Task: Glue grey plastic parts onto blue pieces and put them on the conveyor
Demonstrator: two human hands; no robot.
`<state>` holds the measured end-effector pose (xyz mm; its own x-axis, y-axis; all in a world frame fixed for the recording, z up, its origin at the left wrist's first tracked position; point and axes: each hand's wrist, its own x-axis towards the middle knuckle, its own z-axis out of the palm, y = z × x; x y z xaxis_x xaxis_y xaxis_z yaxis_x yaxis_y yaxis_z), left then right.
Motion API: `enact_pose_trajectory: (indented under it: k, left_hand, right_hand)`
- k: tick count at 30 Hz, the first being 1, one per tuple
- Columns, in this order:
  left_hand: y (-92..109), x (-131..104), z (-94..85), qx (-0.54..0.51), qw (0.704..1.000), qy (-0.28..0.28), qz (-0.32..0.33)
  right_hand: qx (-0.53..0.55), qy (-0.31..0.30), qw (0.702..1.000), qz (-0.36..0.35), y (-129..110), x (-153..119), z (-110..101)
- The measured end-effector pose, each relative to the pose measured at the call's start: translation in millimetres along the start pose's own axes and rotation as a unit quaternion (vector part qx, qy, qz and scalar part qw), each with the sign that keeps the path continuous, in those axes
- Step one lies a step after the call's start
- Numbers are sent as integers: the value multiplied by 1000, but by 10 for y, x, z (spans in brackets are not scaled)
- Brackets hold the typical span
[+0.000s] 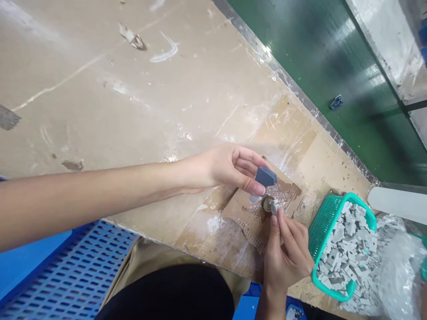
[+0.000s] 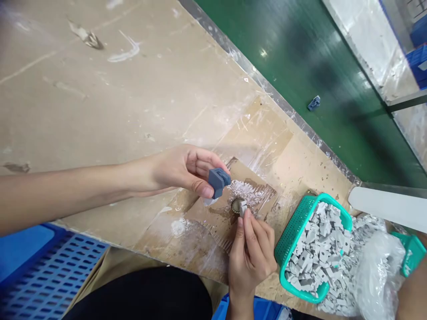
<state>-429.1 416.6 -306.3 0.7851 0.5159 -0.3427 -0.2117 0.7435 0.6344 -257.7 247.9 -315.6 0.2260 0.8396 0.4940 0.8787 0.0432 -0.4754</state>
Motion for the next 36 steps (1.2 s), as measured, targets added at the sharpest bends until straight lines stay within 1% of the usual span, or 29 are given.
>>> enact_pose_trajectory:
  k: [4, 11, 21, 25, 27, 31, 33, 36]
  left_hand:
    - [41, -33, 34, 2, 1000, 8, -13]
    - [12, -50, 28, 21, 1000, 18, 0]
    - [-100, 14, 5, 60, 998, -22, -8]
    - [-68, -29, 27, 79, 997, -18, 5]
    - [-36, -64, 53, 112, 994, -7, 7]
    - [-53, -110, 129, 162, 986, 14, 25]
    - [-102, -129, 174, 169, 985, 8, 24]
    - [-175, -165, 242, 152, 988, -11, 11]
  right_hand:
    - [-27, 13, 999, -27, 8, -3, 12]
    - [-44, -7, 999, -17, 0, -49, -1]
    - [-35, -20, 999, -15, -13, -28, 4]
    - [-23, -11, 1000, -13, -21, -31, 7]
    - [-4, -1, 1000, 18, -47, -28, 0]
    - [93, 46, 987, 124, -135, -9, -38]
    - [139, 69, 979, 134, -179, 4, -64]
    - [172, 77, 977, 103, -236, 29, -109]
